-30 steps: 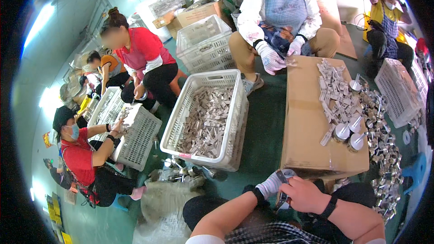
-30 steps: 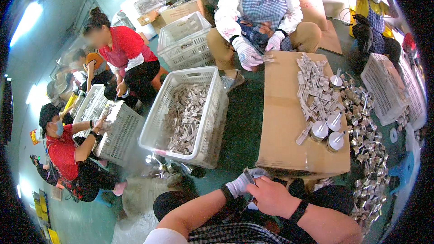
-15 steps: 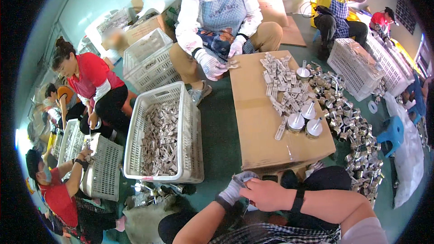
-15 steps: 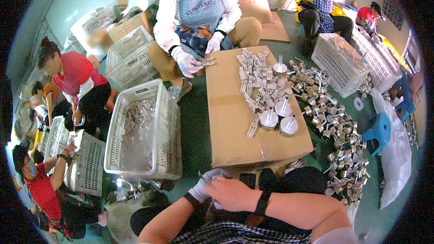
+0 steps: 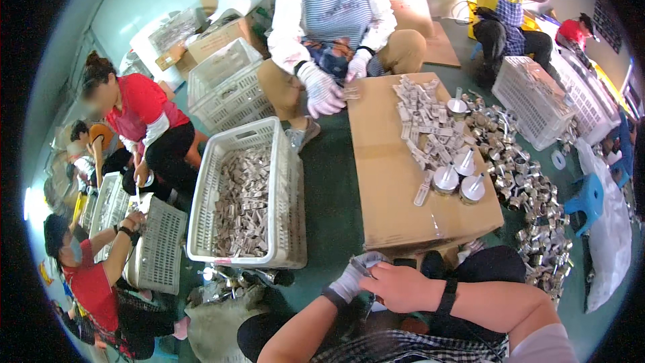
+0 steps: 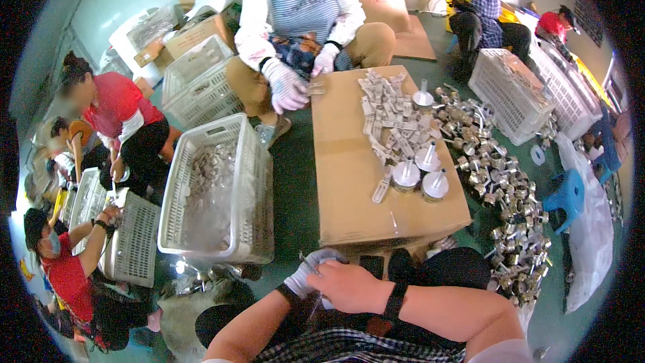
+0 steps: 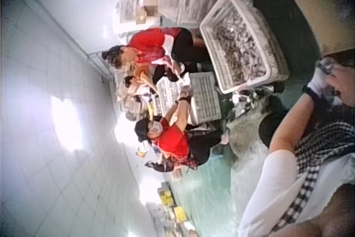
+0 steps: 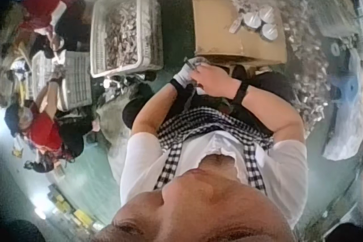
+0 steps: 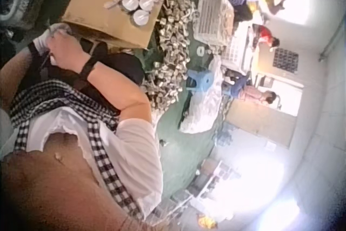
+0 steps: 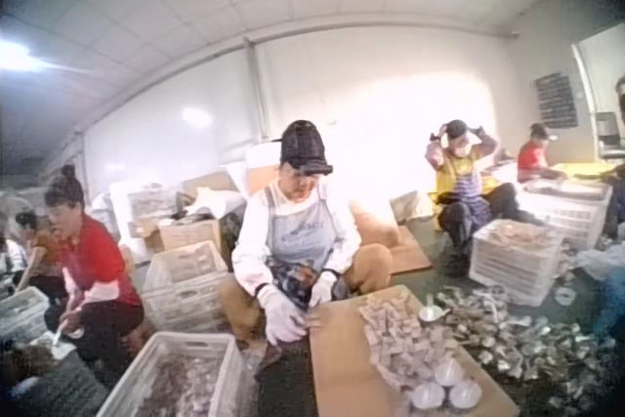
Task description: The recorder and several other people are sitting together assembling and sorting small metal spring clips and base components on a cardboard box workbench.
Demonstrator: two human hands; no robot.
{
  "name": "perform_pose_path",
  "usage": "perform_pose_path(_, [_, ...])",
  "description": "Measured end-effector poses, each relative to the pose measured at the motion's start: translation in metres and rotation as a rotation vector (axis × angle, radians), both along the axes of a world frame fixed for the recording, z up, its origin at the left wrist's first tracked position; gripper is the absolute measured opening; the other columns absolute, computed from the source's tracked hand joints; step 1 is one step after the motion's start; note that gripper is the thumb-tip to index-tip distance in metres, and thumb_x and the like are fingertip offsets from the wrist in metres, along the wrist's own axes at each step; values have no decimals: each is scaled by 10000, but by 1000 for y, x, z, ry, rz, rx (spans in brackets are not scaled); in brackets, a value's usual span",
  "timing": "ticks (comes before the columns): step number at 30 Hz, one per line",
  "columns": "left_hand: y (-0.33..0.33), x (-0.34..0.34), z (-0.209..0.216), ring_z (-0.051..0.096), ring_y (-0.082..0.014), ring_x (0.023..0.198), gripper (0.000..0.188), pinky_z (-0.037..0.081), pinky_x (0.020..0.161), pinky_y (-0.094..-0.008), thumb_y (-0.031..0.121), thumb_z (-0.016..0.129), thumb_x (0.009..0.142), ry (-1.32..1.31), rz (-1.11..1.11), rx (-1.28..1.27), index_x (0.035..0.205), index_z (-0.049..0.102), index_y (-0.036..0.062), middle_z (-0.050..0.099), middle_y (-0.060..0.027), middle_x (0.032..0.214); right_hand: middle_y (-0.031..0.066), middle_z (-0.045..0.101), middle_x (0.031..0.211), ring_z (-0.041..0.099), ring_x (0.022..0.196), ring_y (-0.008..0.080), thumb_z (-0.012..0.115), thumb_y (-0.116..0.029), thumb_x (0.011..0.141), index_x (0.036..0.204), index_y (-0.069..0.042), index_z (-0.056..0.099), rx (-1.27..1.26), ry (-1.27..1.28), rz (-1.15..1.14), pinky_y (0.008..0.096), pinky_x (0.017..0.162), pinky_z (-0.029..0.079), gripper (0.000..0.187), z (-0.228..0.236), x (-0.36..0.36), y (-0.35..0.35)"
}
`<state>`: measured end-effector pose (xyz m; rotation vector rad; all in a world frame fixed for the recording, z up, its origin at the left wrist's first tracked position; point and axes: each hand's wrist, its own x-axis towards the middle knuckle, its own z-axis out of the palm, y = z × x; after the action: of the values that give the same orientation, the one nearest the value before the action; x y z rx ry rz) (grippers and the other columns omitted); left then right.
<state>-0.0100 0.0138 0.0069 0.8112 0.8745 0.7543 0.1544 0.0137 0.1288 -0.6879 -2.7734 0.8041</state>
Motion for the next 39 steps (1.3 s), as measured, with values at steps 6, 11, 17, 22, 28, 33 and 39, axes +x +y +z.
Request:
perform_pose_path(6, [7,0,-10,577,-157,907,272,456,827,-294,48,625,730,79,-123,339,998,585,69,610,-40,1000,120,500,908,509,918,301,610,-83,688,1034,-122,510,-79,-47,-5,387,727,473,362,14,3,1])
perform_pose_path(11, [11,2,-37,570,-151,922,232,475,821,-317,34,548,822,-29,-122,382,1052,568,56,607,-49,1005,126,513,871,533,888,309,611,-126,708,994,-104,487,8,-37,24,414,663,489,312,9,2,4])
perform_pose_path(17, [13,4,-75,557,-167,936,230,455,845,-325,51,544,798,58,-159,504,1027,562,69,598,-65,1006,108,523,832,539,850,310,648,-98,644,967,-122,539,1,-64,11,394,690,475,342,13,0,2])
perform_pose_path(22, [15,9,-64,553,-180,952,317,443,864,-325,43,564,749,27,-189,487,1064,533,63,593,-73,1017,111,527,829,538,838,307,654,-98,641,964,-130,544,-12,-68,7,393,693,470,343,16,1,3])
perform_pose_path(28, [12,5,-51,554,-174,955,349,440,867,-321,38,585,729,-58,-163,367,1073,529,67,594,-63,1017,111,526,811,538,825,308,652,-90,636,953,-121,549,2,-58,8,394,690,462,335,10,1,3])
perform_pose_path(33, [11,8,-48,557,-171,949,344,439,861,-319,38,602,717,22,-145,428,1054,541,69,601,-57,998,112,528,807,539,824,308,654,-86,636,949,-119,554,4,-43,2,395,681,465,330,12,4,3])
perform_pose_path(39, [12,7,-51,560,-172,940,326,442,849,-313,31,604,707,-39,-164,360,1027,554,66,603,-59,993,117,529,810,542,824,310,658,-93,638,953,-121,555,13,-32,7,394,675,467,332,12,2,2])
